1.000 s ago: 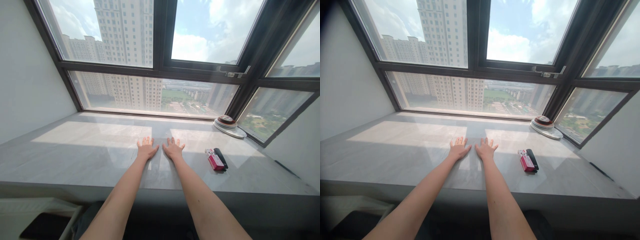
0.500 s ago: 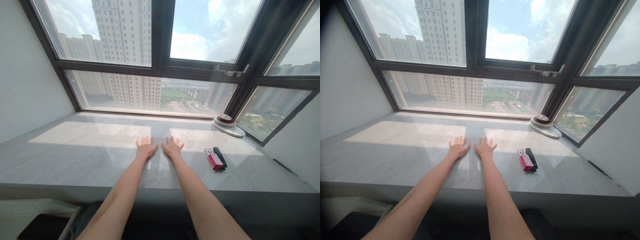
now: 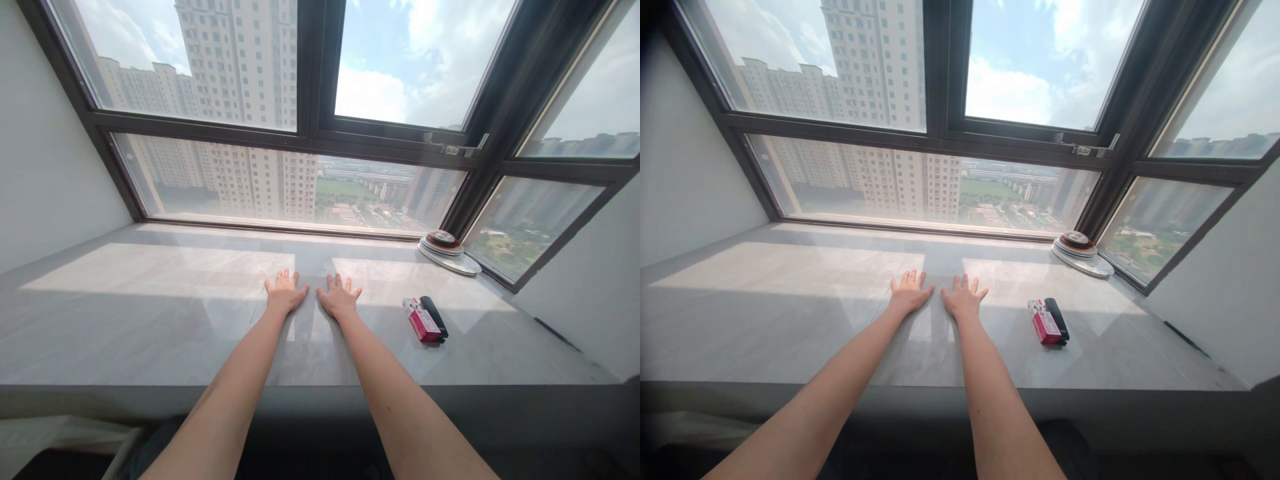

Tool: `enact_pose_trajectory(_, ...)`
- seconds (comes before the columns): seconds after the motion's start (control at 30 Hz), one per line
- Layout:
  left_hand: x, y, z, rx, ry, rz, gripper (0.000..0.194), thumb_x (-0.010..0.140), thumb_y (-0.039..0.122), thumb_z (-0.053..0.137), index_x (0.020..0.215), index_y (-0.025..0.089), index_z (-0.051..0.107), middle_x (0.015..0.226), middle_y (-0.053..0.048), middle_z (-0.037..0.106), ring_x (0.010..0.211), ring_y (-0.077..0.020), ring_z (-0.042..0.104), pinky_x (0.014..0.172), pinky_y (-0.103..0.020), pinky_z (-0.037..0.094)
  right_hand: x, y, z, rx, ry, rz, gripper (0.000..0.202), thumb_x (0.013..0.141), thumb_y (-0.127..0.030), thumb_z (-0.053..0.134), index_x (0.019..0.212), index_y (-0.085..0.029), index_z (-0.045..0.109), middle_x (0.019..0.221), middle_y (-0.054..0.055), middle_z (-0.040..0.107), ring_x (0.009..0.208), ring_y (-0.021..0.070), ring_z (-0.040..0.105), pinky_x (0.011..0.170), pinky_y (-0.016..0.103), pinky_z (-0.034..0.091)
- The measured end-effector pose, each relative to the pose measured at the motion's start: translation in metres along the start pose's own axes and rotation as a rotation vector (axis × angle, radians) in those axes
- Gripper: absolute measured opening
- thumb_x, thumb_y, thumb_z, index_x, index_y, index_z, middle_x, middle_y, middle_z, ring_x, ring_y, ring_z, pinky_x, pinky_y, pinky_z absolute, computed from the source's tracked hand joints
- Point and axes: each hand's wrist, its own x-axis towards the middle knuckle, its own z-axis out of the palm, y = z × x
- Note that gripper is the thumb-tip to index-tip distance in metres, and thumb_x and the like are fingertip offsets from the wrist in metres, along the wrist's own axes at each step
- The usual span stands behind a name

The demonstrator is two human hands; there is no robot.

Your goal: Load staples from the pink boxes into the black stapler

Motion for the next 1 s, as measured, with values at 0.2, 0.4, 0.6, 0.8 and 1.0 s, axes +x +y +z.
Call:
enact_pose_trajectory(0.2, 0.009, -0.001, 0.004, -0.005, -0.001, -0.003, 0.080, 0.090, 0.075, 0.022, 0.158, 0.033, 0.028, 0.169, -0.003, 0.013, 0.155, -0.0337, -0.001, 0.118, -0.066, 0.000, 0.008, -0.001, -0.001, 0.016, -0.010, 0.008, 0.079, 0.093, -0.071, 0.020, 0.162, -0.034, 0.018, 0.170, 0.003, 0.005, 0.152, 0.0393, -0.009, 0.112, 0.070, -0.010)
enact_pose_trajectory(0.4, 0.016, -0.001, 0.004, -0.016, 0.004, -0.006, 0.079, 0.091, 0.075, 0.022, 0.157, 0.033, 0.029, 0.169, -0.004, 0.014, 0.155, -0.0342, -0.001, 0.118, -0.066, 0.000, 0.021, -0.003, -0.003, 0.034, -0.012, 0.004, 0.079, 0.093, -0.074, 0.016, 0.161, -0.034, 0.020, 0.169, 0.003, 0.008, 0.153, 0.0376, -0.007, 0.113, 0.068, -0.010)
enact_pose_trajectory(0.6, 0.020, -0.001, 0.006, -0.013, 0.009, 0.002, 0.080, 0.090, 0.075, 0.022, 0.157, 0.032, 0.029, 0.169, -0.005, 0.014, 0.155, -0.0345, -0.002, 0.117, -0.067, -0.001, 0.032, -0.002, 0.001, 0.076, 0.033, 0.008, 0.082, 0.094, -0.072, 0.008, 0.163, -0.028, 0.008, 0.169, 0.006, 0.012, 0.153, 0.0343, -0.007, 0.115, 0.065, -0.008)
enact_pose_trajectory(0.8, 0.024, -0.002, 0.008, -0.018, 0.011, 0.011, 0.083, 0.089, 0.078, 0.021, 0.158, 0.031, 0.028, 0.169, -0.006, 0.014, 0.155, -0.0350, -0.002, 0.117, -0.067, 0.000, 0.038, -0.002, 0.001, 0.105, 0.070, 0.006, 0.082, 0.095, -0.070, 0.006, 0.164, -0.025, 0.007, 0.168, 0.006, 0.015, 0.153, 0.0303, -0.008, 0.117, 0.060, -0.008)
enact_pose_trajectory(1.0, 0.029, 0.001, 0.008, -0.017, 0.014, 0.007, 0.083, 0.089, 0.077, 0.024, 0.158, 0.030, 0.029, 0.169, -0.007, 0.015, 0.155, -0.0349, -0.002, 0.118, -0.066, -0.001, 0.038, -0.004, -0.002, 0.066, 0.100, -0.048, 0.077, 0.097, -0.066, 0.007, 0.163, -0.027, 0.008, 0.169, 0.004, 0.012, 0.153, 0.0282, -0.013, 0.117, 0.060, -0.009)
